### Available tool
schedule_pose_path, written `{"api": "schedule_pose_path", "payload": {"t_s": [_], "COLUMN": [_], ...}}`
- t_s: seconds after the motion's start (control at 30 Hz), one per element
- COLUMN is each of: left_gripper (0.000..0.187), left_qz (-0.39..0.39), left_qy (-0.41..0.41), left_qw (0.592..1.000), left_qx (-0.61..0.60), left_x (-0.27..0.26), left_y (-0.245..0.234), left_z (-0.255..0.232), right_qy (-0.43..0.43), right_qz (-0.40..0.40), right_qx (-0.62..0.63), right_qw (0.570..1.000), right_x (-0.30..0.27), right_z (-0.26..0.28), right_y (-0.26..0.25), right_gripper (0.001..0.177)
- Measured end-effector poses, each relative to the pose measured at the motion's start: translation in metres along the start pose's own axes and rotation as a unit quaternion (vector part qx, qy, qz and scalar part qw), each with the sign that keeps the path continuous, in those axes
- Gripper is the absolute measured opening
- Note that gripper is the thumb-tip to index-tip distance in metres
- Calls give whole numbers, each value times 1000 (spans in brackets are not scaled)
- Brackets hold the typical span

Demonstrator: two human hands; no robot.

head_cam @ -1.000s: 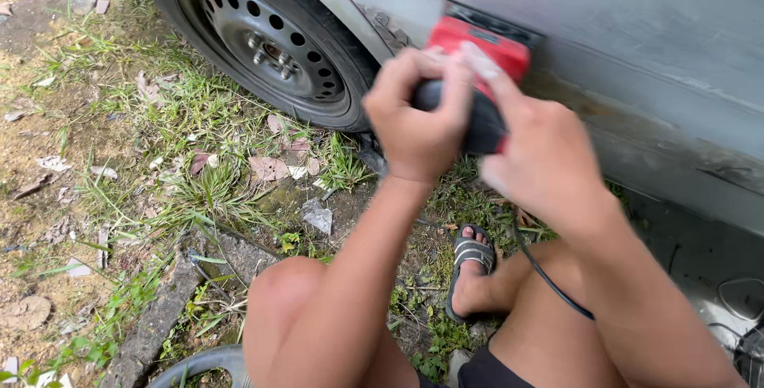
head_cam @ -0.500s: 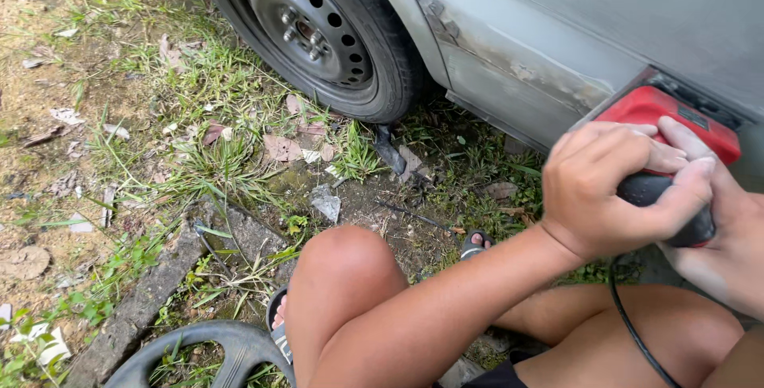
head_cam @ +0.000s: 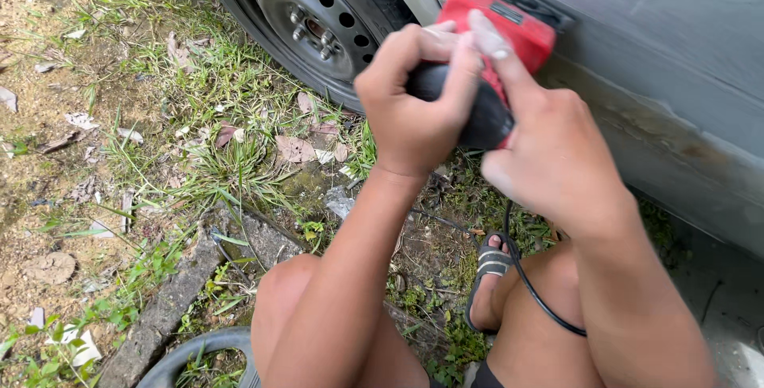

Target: The person uses a red electric sander to smooth the surface of a silver car's rear quarter panel. They move the tool back and forth over the area near the wheel arch and the missing door handle, focusing on removing paint and rust.

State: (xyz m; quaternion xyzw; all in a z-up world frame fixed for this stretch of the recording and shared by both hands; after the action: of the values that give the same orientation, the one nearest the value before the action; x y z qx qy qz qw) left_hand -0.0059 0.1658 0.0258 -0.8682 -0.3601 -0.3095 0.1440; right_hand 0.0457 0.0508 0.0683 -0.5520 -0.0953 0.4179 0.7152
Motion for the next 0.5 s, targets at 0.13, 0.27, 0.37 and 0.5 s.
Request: {"api": "schedule_pose_path", "payload": {"t_s": [0.13, 0.27, 0.37, 0.5], "left_gripper": [16, 20, 10, 11], "left_qz": [-21, -35, -21, 5], "left_qy": [34, 23, -8, -10], "left_qw": [998, 998, 1000, 999], "left_qx": [39, 42, 20, -31], "left_x": [24, 24, 3, -21], "left_y": [-28, -30, -6, 33], "left_z": [8, 8, 4, -17], "right_qy": [-41, -86, -1, 143], "right_qz": [-2, 3, 21, 17], "right_qx": [59, 64, 32, 25], "right_qw": [997, 994, 999, 989], "right_x": [28, 34, 5, -36], "right_z": [29, 24, 4, -26], "right_y": [0, 3, -1, -3], "right_gripper": [118, 116, 115, 122]}}
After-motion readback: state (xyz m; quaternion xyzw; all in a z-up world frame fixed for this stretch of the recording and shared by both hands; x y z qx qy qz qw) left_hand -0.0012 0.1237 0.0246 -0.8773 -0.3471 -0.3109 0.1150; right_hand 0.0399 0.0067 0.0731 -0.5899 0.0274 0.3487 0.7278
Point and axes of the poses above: each hand's wrist, its own x-axis towards the middle knuckle, its own y-axis out of the palm, z = x × y, the point moved 2 cm from there along x, towards the middle knuckle, and after that the axes turned 14 degrees about z, right-handed, at the moved point
